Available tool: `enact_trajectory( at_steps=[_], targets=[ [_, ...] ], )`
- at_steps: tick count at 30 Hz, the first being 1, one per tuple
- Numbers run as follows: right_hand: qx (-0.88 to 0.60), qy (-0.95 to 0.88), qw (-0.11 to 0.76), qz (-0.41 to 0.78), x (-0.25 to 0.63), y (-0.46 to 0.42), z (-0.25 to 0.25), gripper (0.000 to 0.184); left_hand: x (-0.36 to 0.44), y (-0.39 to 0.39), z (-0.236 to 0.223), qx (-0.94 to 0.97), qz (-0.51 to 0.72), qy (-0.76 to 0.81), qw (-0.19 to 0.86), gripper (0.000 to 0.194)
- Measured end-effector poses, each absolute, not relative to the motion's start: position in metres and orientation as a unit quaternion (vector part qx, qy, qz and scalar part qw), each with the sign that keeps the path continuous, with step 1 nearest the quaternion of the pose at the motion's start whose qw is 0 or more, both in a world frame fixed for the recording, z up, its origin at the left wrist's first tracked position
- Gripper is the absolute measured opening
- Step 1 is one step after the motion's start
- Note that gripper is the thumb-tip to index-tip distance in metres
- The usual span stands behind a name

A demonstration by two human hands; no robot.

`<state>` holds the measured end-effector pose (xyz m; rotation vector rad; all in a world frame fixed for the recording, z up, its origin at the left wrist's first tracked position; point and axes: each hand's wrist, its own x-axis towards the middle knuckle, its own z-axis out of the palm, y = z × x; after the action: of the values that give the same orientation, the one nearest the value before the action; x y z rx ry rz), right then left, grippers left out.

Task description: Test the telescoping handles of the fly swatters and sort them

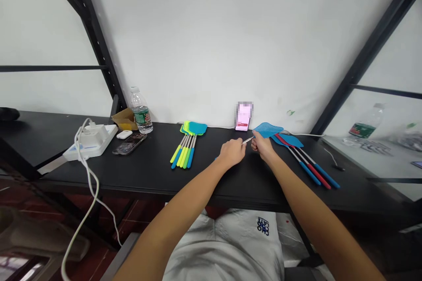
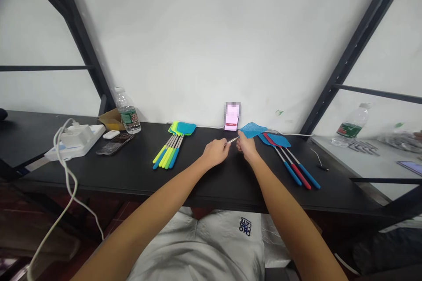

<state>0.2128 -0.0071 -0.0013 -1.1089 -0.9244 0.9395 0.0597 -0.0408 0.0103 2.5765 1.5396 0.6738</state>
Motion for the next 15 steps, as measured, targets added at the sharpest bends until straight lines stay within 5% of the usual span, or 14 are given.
enact_trajectory(
  at_steps=[15],
  targets=[
    [-0.531,-0.533,0.500,0.428,0.196,-0.018,-0.007,0.040,0.059,-0.041,0.019,0.835,0.209,0.505,0.065,0.031]
  ],
)
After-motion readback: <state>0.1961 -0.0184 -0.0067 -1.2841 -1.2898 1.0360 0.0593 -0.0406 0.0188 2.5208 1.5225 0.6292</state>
